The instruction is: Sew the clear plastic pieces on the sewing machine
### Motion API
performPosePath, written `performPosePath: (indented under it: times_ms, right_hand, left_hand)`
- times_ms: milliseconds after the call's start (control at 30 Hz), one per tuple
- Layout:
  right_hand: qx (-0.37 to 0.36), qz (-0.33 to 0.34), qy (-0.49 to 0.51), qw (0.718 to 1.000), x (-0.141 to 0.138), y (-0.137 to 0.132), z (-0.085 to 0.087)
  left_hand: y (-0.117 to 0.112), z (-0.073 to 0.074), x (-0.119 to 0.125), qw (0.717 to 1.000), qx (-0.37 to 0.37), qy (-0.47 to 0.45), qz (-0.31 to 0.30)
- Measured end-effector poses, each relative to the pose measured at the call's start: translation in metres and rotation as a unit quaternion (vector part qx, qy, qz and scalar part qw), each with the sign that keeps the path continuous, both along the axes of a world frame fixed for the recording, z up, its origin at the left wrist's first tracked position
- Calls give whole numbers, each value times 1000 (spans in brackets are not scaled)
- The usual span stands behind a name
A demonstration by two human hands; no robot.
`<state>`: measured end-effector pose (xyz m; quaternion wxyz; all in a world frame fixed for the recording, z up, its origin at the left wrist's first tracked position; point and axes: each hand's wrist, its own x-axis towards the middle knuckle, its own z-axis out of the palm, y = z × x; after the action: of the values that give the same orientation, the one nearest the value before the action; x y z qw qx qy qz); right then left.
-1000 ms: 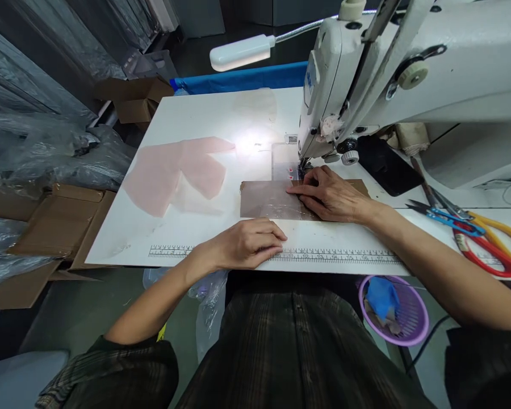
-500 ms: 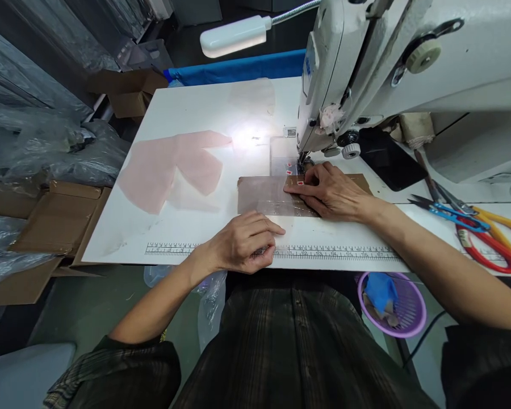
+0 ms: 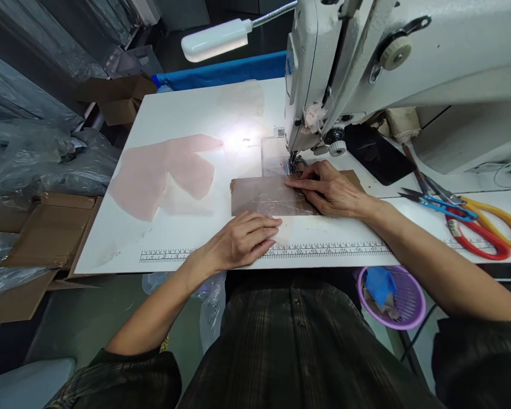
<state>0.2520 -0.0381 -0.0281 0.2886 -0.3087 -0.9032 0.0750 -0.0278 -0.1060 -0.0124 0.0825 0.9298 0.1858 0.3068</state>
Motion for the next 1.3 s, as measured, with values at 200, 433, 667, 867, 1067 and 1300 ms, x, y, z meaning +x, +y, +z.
performPosePath:
  times_ms: [200, 433, 667, 867, 1067, 1300]
  right_hand:
    - [6, -37, -76, 996, -7, -9, -1]
    - [-15, -85, -103, 991, -15, -8, -3]
    - [-17, -35, -17, 999, -7, -3, -7]
    - [-36, -15, -2, 999, -2, 1, -5]
    - [-26, -9, 8, 1000, 0, 2, -4]
    - [-29, -10, 14, 999, 0, 1, -2]
  left_hand:
    - [-5, 9, 0, 999, -38, 14, -17]
    - [27, 16, 5, 995, 18, 97, -30]
    - [30, 14, 6, 999, -18, 29, -41]
    - [24, 7, 9, 1000, 4, 3, -19]
    - [26, 5, 10, 997, 47, 14, -54]
    - [24, 5, 11, 995, 70, 18, -66]
